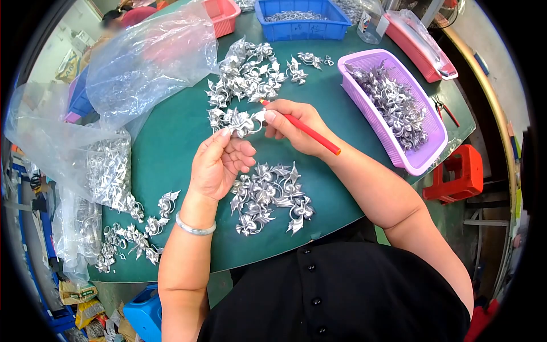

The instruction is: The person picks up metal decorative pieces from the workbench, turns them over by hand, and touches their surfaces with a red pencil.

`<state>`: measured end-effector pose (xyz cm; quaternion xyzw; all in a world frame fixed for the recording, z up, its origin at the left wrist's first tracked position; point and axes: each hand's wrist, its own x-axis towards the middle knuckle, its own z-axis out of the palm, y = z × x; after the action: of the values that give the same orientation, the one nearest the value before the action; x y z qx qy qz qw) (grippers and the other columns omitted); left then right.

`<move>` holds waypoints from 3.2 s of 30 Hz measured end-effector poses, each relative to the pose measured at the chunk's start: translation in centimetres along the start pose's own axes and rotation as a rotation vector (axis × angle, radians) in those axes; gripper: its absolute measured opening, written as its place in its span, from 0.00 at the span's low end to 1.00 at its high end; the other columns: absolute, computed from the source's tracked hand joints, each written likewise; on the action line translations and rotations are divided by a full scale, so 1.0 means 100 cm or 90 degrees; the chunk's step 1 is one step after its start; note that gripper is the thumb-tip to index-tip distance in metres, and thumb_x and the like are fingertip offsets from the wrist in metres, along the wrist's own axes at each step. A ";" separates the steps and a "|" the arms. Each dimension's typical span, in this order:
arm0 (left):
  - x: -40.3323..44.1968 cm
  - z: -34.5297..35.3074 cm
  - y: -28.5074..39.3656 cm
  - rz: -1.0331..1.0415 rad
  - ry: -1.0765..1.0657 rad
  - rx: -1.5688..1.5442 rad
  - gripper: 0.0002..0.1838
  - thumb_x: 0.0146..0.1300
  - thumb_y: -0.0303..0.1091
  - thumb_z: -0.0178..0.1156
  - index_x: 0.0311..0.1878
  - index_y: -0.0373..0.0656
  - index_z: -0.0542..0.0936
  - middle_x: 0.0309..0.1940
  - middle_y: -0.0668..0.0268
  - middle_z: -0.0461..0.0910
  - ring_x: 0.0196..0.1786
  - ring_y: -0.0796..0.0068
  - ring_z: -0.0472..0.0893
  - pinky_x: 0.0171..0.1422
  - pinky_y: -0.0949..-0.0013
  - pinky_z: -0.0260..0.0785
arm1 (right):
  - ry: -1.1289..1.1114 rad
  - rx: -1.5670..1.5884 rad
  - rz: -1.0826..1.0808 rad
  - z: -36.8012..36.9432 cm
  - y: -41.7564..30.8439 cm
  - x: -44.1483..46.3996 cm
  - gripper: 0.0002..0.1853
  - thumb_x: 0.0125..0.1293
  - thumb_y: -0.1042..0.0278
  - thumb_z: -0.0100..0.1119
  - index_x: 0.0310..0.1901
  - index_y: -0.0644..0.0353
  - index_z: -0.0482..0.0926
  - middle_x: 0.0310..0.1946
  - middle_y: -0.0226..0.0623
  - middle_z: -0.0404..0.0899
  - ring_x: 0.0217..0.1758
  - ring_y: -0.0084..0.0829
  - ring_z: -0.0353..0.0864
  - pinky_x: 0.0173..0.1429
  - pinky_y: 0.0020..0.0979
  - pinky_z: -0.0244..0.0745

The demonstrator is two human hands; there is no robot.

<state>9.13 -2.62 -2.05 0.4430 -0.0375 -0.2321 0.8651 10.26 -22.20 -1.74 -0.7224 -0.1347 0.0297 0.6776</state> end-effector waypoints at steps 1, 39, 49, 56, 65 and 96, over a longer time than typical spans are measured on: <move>0.000 -0.001 0.000 0.000 0.000 0.001 0.17 0.69 0.39 0.40 0.39 0.34 0.73 0.26 0.59 0.80 0.24 0.72 0.80 0.26 0.77 0.71 | -0.006 -0.009 0.004 0.000 -0.001 0.000 0.13 0.65 0.61 0.50 0.39 0.63 0.75 0.22 0.30 0.74 0.27 0.18 0.71 0.33 0.21 0.68; 0.002 -0.005 -0.001 -0.029 -0.019 -0.026 0.18 0.68 0.38 0.39 0.40 0.33 0.74 0.28 0.55 0.80 0.27 0.68 0.80 0.29 0.72 0.72 | -0.020 0.031 -0.014 0.001 -0.003 -0.002 0.13 0.65 0.62 0.49 0.39 0.63 0.76 0.21 0.28 0.74 0.26 0.16 0.72 0.30 0.20 0.67; 0.002 -0.004 -0.001 -0.017 -0.018 0.002 0.15 0.66 0.37 0.42 0.40 0.35 0.74 0.28 0.56 0.80 0.27 0.70 0.80 0.29 0.73 0.72 | -0.061 -0.004 -0.025 -0.002 -0.003 -0.001 0.15 0.67 0.59 0.46 0.41 0.64 0.75 0.25 0.31 0.75 0.29 0.19 0.73 0.34 0.21 0.69; 0.002 -0.003 -0.001 -0.003 -0.020 0.016 0.14 0.66 0.37 0.44 0.40 0.36 0.74 0.28 0.58 0.80 0.27 0.70 0.80 0.29 0.74 0.72 | -0.044 0.040 -0.015 -0.001 -0.005 -0.003 0.15 0.67 0.59 0.46 0.44 0.63 0.74 0.27 0.33 0.76 0.29 0.19 0.73 0.34 0.21 0.69; 0.000 0.003 0.000 0.010 -0.003 0.043 0.19 0.67 0.40 0.38 0.41 0.35 0.73 0.29 0.57 0.80 0.28 0.69 0.80 0.31 0.73 0.72 | -0.032 0.092 -0.018 -0.001 -0.004 -0.001 0.13 0.66 0.63 0.46 0.45 0.63 0.73 0.28 0.32 0.76 0.29 0.18 0.73 0.35 0.21 0.69; -0.002 0.008 -0.007 0.125 0.048 0.143 0.15 0.67 0.36 0.42 0.45 0.35 0.73 0.32 0.58 0.78 0.32 0.71 0.78 0.36 0.72 0.72 | -0.141 0.343 -0.038 -0.009 0.002 0.006 0.22 0.58 0.74 0.57 0.54 0.63 0.65 0.43 0.36 0.74 0.41 0.23 0.73 0.42 0.25 0.72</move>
<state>8.46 -3.48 -2.04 0.5399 -0.0737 -0.1238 0.8293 11.05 -23.00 -1.83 -0.5045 -0.2166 0.1231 0.8267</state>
